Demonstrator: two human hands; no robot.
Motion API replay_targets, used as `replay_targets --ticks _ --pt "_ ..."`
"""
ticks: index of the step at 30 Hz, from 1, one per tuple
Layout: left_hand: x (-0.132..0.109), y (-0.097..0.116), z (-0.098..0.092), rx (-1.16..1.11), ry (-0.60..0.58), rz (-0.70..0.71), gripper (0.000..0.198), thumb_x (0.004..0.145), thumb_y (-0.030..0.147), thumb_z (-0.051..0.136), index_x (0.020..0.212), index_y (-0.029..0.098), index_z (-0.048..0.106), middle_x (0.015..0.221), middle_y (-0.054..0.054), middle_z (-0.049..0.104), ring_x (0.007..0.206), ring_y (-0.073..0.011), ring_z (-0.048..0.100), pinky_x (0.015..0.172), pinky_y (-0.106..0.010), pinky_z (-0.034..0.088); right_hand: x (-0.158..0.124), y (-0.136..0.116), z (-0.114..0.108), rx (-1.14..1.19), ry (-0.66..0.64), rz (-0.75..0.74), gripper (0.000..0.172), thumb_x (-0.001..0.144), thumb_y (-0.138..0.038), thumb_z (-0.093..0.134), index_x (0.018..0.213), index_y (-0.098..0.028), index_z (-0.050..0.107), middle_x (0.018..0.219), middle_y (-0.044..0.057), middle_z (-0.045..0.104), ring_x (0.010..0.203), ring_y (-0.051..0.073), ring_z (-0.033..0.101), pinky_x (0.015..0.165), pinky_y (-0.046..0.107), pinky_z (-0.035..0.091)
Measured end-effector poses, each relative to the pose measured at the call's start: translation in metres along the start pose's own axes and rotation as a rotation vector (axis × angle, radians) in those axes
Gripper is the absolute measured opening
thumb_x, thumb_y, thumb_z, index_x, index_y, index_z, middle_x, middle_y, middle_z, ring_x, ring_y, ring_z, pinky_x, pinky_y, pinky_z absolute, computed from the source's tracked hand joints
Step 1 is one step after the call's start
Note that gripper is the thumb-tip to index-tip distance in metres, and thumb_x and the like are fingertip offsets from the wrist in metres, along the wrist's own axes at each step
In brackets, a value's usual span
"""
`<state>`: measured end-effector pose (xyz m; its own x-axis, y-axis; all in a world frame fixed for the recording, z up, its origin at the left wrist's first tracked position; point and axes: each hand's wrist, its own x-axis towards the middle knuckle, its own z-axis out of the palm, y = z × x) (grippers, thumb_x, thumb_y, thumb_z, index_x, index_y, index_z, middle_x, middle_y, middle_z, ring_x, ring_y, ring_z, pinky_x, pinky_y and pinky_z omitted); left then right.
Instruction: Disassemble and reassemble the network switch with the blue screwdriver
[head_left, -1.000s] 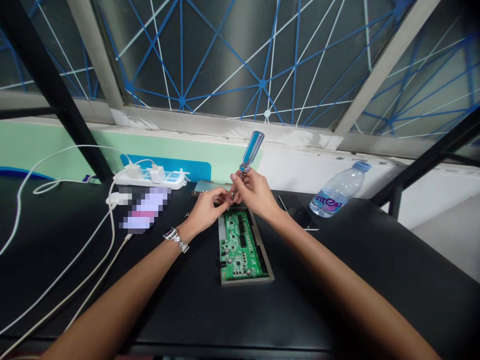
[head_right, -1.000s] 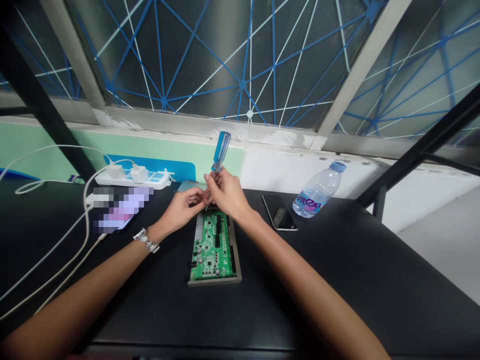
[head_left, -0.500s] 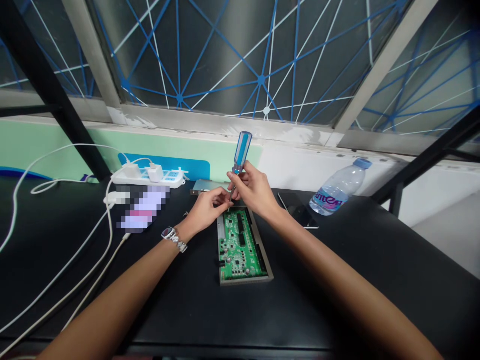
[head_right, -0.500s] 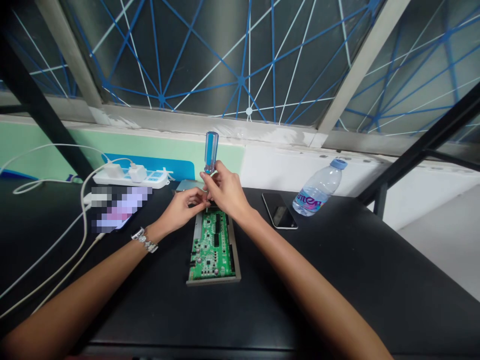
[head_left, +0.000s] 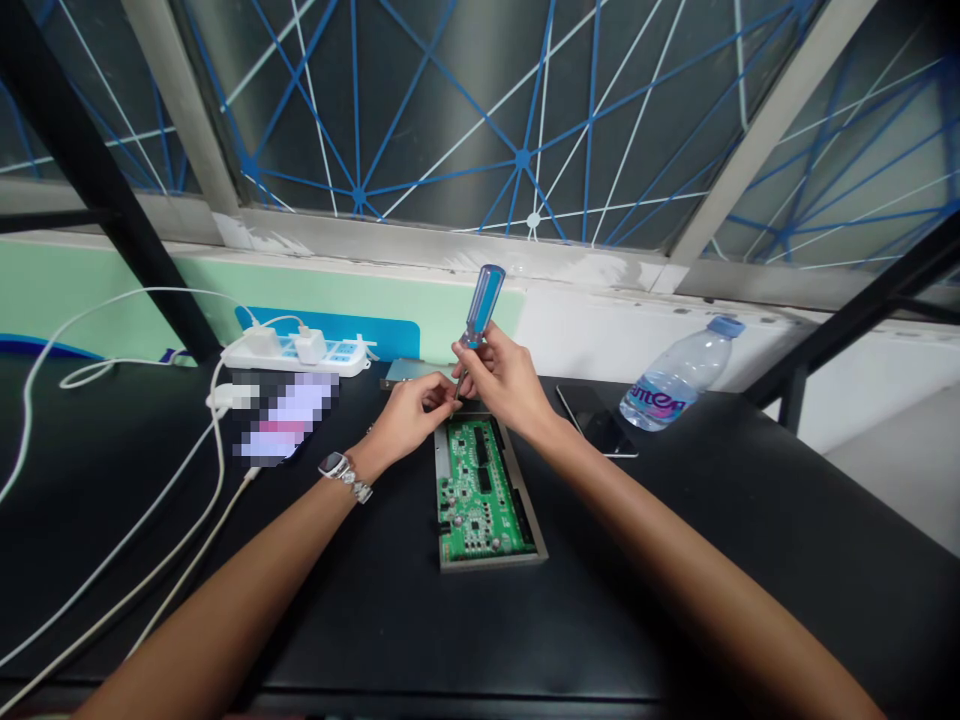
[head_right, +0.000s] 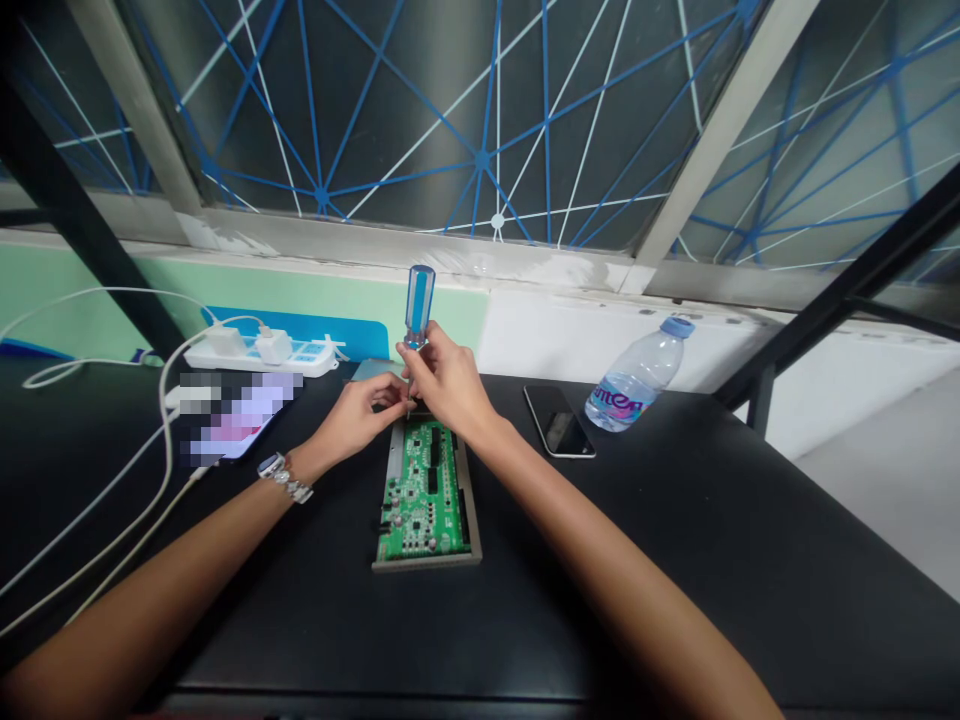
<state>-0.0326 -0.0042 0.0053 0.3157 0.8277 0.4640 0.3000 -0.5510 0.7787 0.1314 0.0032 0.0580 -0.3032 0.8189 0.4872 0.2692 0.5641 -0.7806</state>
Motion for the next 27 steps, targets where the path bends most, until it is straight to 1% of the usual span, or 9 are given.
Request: replay_targets --ticks 8,11,13,15,17,19,22,25,27 --pt "0.0 -0.003 0.0 0.021 0.005 -0.001 0.009 0.087 0.022 0.064 0.083 0.015 0.061 0.076 -0.001 0.067 0.07 -0.0136 0.062 0.07 -0.026 0.049 0.002 0.0 0.0 0.011 -0.037 -0.008 0.022 0.096 -0.044 0.052 0.101 -0.022 0.051 0.075 -0.001 0.066 0.053 0.011 0.062 0.052 0.026 0.051" --pt "0.001 -0.005 -0.001 0.053 -0.035 0.035 0.009 0.09 0.023 0.061 0.091 0.015 0.065 0.082 -0.003 0.071 0.074 -0.0155 0.066 0.072 -0.027 0.05 0.004 0.001 0.0 0.032 -0.054 -0.004 0.022 0.096 -0.043 0.053 0.102 -0.022 0.051 0.075 -0.001 0.065 0.053 0.011 0.063 0.052 0.025 0.051" --pt "0.001 -0.007 -0.002 0.075 -0.07 0.062 0.014 0.093 0.024 0.057 0.097 0.016 0.068 0.089 -0.004 0.073 0.08 -0.0169 0.067 0.075 -0.028 0.051 0.005 0.002 0.001 0.047 -0.063 0.014 0.024 0.095 -0.045 0.053 0.103 -0.022 0.051 0.074 -0.001 0.065 0.053 0.011 0.063 0.051 0.025 0.052" --pt "0.002 -0.009 -0.002 0.085 -0.086 0.07 0.018 0.094 0.024 0.054 0.096 0.016 0.07 0.091 -0.005 0.074 0.082 -0.0181 0.068 0.075 -0.029 0.05 0.005 0.003 0.001 0.058 -0.071 0.031 0.025 0.095 -0.046 0.053 0.104 -0.022 0.051 0.075 -0.001 0.065 0.053 0.012 0.063 0.051 0.025 0.052" --pt "0.002 -0.011 -0.003 0.094 -0.086 0.061 0.021 0.095 0.026 0.054 0.094 0.016 0.071 0.089 -0.005 0.075 0.082 -0.019 0.068 0.075 -0.029 0.05 0.005 0.002 0.001 0.045 -0.065 0.044 0.026 0.094 -0.047 0.053 0.104 -0.023 0.049 0.076 0.0 0.065 0.053 0.012 0.063 0.05 0.026 0.052" --pt "0.001 -0.011 -0.003 0.101 -0.074 0.044 0.022 0.095 0.029 0.055 0.092 0.015 0.073 0.085 -0.005 0.075 0.082 -0.0201 0.068 0.076 -0.03 0.05 0.005 0.0 0.001 0.0 -0.031 0.05 0.029 0.092 -0.05 0.056 0.103 -0.024 0.047 0.077 -0.001 0.065 0.051 0.013 0.063 0.048 0.027 0.05" --pt "0.001 -0.009 -0.004 0.102 -0.05 0.007 0.025 0.094 0.032 0.057 0.091 0.015 0.075 0.08 -0.005 0.075 0.082 -0.0219 0.069 0.077 -0.031 0.051 0.006 -0.004 0.002 -0.09 0.077 0.029 0.036 0.087 -0.055 0.062 0.097 -0.026 0.043 0.075 -0.003 0.063 0.049 0.013 0.061 0.05 0.028 0.048" --pt "0.001 -0.007 -0.003 0.083 -0.037 -0.019 0.025 0.093 0.032 0.058 0.093 0.014 0.076 0.083 -0.007 0.077 0.082 -0.0226 0.07 0.077 -0.032 0.052 0.008 -0.008 0.004 -0.18 0.179 -0.023 0.037 0.086 -0.057 0.062 0.087 -0.025 0.043 0.075 -0.002 0.062 0.055 0.014 0.061 0.054 0.028 0.046" --pt "0.001 -0.007 -0.003 0.069 -0.03 -0.032 0.024 0.092 0.032 0.059 0.092 0.014 0.076 0.084 -0.007 0.077 0.081 -0.0224 0.07 0.076 -0.032 0.052 0.01 -0.01 0.005 -0.239 0.214 -0.047 0.036 0.087 -0.056 0.06 0.082 -0.024 0.044 0.073 -0.002 0.06 0.059 0.014 0.061 0.056 0.027 0.044"
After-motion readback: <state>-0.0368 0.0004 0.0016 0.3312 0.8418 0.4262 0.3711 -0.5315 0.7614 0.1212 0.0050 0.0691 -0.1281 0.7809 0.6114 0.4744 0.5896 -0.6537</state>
